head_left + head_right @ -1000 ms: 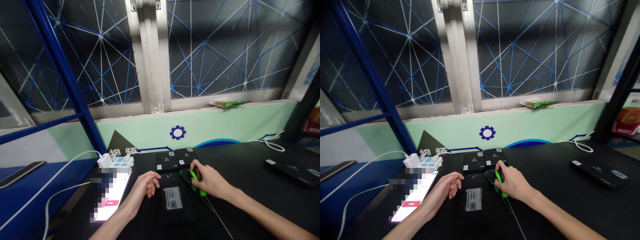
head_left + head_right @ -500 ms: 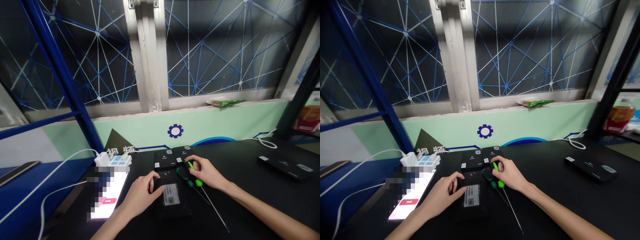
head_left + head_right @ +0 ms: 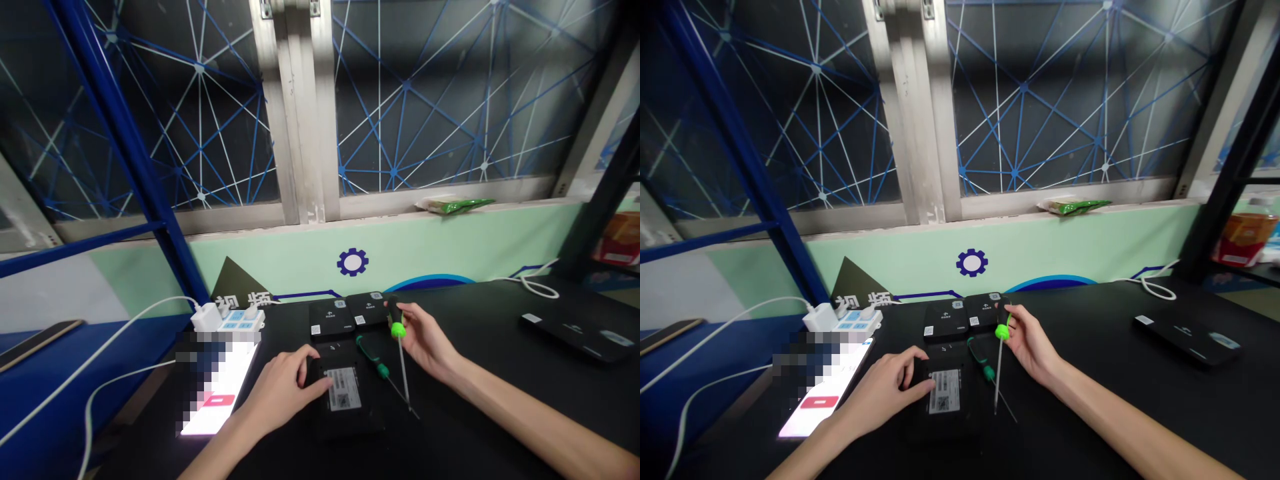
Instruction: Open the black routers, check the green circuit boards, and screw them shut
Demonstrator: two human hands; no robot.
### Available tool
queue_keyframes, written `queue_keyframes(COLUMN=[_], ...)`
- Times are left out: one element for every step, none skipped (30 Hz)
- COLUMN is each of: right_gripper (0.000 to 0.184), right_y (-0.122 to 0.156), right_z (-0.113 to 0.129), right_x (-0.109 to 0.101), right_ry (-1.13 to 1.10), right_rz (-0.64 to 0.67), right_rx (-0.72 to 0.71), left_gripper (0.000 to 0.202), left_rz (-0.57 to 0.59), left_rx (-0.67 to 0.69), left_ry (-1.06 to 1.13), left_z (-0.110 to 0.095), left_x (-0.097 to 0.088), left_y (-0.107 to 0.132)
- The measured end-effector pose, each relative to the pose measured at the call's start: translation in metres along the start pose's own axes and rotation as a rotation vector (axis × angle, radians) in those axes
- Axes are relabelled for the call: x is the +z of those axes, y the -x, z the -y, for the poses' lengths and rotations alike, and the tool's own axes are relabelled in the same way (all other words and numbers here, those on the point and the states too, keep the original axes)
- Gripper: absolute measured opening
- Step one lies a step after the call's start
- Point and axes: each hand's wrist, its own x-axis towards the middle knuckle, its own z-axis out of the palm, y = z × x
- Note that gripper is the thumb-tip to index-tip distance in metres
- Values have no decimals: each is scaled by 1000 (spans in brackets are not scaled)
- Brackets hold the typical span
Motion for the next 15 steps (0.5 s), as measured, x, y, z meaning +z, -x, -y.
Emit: queue_keyframes(right_gripper=[13, 13, 14, 14, 14, 14, 15, 18, 20, 21, 21, 20, 21, 24, 29], right_y=[-1, -1, -1, 0, 0, 1, 2, 2, 2, 3, 2, 2, 2, 1, 1], right_z=[1, 1, 2, 2, 1, 1, 0, -1, -2, -3, -4, -4, -4, -4, -4], right_x=[-1, -1, -2, -1, -1, -1, 0, 0, 1, 0, 0, 0, -1, -1, -2], right_ry=[-18, -29, -31, -32, -37, -52, -76, -106, -137, -159, -164, -152, -122, -73, -6], right_rz=[-12, -21, -26, -28, -35, -49, -67, -85, -99, -112, -124, -132, -137, -138, -131], right_rx=[-3, -9, -18, -25, -29, -32, -30, -24, -19, -22, -35, -57, -86, -121, -161], left_gripper=[44, 44, 43, 43, 42, 42, 42, 42, 42, 43, 43, 44, 44, 43, 43], left_rz=[-4, -7, -11, -16, -21, -24, -24, -24, -25, -25, -24, -23, -21, -19, -16], left_rx=[-1, -2, -3, -4, -6, -8, -11, -14, -14, -14, -13, -12, -11, -10, -7], left_ry=[1, 3, 7, 14, 23, 33, 43, 53, 62, 67, 65, 58, 45, 32, 20], left_z=[0, 0, 0, 0, 1, 1, 2, 2, 3, 3, 3, 2, 2, 2, 1], left_x=[0, 0, 0, 1, 1, 1, 2, 2, 3, 3, 3, 3, 3, 3, 3], left_y=[0, 0, 0, 0, -1, -1, -1, -1, -1, -2, -2, -2, -2, -2, -2])
